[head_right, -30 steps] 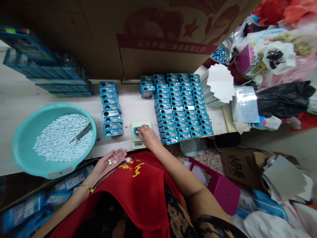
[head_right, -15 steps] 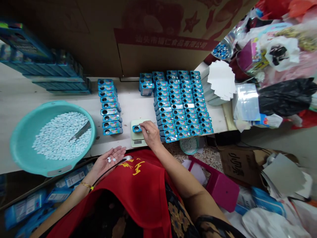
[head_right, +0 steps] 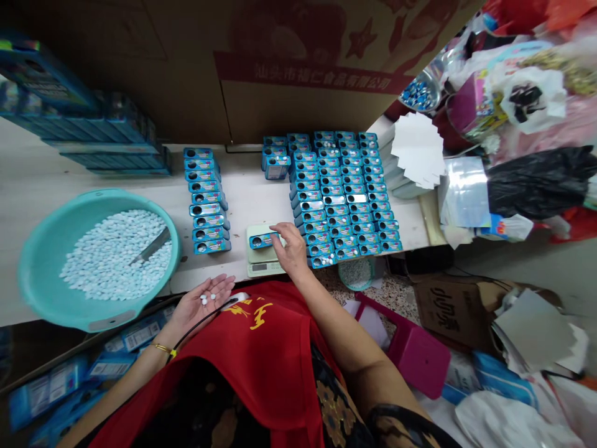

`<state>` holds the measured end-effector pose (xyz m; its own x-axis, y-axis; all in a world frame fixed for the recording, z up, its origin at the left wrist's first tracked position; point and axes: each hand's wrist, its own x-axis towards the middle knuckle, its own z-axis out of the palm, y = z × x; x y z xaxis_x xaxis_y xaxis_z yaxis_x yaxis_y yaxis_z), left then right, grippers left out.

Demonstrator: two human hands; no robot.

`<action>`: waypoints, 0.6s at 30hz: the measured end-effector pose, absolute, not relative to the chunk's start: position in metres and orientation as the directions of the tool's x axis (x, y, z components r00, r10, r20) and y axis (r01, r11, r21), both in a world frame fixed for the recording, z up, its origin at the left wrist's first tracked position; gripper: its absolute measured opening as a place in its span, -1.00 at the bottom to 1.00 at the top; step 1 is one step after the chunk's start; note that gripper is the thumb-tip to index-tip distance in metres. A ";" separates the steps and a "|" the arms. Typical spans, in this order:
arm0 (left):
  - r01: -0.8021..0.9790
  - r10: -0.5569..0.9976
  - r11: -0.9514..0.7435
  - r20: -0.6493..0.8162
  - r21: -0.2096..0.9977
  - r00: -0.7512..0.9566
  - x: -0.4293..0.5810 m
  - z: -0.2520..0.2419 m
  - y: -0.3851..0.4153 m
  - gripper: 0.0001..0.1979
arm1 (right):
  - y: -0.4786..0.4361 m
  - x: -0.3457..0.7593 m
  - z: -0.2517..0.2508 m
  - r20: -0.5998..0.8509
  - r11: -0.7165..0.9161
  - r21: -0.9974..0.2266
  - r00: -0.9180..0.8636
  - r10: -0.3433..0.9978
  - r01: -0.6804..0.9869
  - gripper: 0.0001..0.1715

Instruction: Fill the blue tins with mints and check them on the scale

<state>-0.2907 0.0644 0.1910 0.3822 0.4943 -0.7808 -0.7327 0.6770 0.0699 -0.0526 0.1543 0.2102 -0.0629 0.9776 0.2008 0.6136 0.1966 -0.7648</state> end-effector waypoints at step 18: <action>-0.646 0.570 0.613 -0.821 0.455 -0.036 -0.320 0.153 0.056 -0.65 | 0.139 -0.141 0.176 -0.027 0.641 -0.410 -0.712 0.702 0.648 -0.56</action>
<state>-0.3203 0.0557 0.1528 -0.0363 0.5701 -0.8207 -0.6458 0.6134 0.4547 -0.1411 0.1388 0.1762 -0.7117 0.7019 -0.0271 0.6482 0.6414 -0.4104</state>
